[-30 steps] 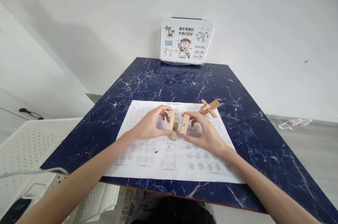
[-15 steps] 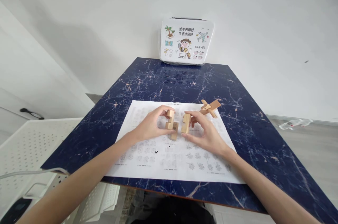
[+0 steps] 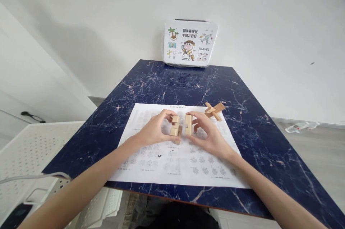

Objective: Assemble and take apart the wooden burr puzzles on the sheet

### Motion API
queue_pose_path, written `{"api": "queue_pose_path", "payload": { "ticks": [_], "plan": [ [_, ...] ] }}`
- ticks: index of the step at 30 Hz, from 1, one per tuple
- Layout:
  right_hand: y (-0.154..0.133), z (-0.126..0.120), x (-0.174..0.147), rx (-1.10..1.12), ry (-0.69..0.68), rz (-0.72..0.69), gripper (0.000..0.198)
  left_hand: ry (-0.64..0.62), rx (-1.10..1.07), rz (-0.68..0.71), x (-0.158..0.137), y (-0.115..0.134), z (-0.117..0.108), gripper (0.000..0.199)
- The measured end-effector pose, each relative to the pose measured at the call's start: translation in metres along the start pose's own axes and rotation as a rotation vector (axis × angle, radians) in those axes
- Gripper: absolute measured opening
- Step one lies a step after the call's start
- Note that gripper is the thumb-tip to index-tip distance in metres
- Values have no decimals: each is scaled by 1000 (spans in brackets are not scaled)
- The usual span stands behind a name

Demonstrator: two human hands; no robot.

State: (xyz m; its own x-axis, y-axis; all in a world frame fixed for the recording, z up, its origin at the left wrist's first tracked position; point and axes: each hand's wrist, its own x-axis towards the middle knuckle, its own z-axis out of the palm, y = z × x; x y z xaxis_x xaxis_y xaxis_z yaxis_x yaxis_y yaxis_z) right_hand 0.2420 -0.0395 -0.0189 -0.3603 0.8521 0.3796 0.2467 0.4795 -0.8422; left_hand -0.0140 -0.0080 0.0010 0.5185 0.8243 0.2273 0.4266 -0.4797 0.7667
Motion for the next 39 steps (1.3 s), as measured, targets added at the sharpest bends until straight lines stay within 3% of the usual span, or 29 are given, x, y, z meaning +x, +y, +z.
{"api": "queue_pose_path", "payload": {
  "ticks": [5,12,16,20,24,29,33,36,39],
  "plan": [
    [3,-2,1,179,17,97,66,40,18,99,2,0,-1,78],
    [4,-1,4,589,-79,281,61,71,39,246,2,-1,1,74],
    [3,-4,5,627,-135,274,63,65,-9,190,2,3,0,74],
    [1,-7,4,691,-206,303,60,-112,-263,-26,3,5,-2,76],
    [0,-7,3,600,-115,329,45,-219,-430,-175,3,5,0,79],
    [6,-1,2,346,89,427,31,-147,-388,-240,3,3,5,72],
    [11,2,2,189,222,343,25,-109,-336,-214,4,1,7,74],
    [9,4,2,16,198,231,26,-106,-322,-214,4,0,7,73],
    [5,6,0,-186,69,114,32,-100,-313,-221,3,1,6,71]
  ]
}}
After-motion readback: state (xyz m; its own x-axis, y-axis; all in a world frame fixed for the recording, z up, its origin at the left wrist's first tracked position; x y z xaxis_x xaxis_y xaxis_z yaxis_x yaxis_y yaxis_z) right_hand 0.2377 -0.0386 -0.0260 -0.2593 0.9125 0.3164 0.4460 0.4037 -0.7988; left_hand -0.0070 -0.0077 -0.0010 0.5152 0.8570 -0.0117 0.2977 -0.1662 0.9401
